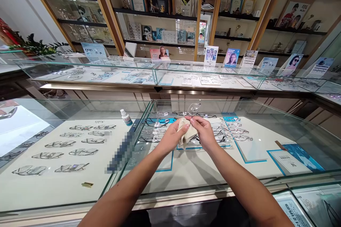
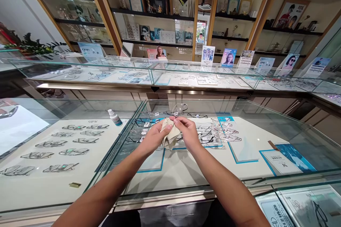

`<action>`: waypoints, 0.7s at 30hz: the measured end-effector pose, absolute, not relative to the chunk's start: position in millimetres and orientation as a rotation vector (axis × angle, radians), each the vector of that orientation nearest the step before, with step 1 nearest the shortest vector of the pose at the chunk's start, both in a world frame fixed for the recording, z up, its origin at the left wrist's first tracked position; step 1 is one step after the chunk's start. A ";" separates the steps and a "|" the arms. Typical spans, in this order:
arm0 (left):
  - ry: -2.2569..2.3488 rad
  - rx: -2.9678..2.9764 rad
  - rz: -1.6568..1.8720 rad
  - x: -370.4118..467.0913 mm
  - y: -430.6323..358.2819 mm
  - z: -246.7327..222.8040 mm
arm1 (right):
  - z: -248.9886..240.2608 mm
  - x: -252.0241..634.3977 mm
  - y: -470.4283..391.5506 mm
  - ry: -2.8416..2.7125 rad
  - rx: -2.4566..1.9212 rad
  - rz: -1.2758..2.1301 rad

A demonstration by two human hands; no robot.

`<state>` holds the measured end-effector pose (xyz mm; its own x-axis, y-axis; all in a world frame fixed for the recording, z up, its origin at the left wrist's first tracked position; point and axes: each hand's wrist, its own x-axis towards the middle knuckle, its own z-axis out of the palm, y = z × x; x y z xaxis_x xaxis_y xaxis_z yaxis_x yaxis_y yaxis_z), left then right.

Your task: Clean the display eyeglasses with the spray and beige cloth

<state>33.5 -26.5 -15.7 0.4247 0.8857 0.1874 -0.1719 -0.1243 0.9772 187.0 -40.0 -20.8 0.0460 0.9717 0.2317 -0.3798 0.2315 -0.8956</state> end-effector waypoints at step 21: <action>0.743 1.412 1.045 30.5 -21.0 -19.3 | -19.9 184.5 -40.9 -1.042 -0.735 1.174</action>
<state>30.5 -21.0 -19.3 0.3989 0.9007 0.1720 -0.1333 -0.1286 0.9827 184.5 -40.9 -19.9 0.0470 0.9645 0.2600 -0.3723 0.2585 -0.8914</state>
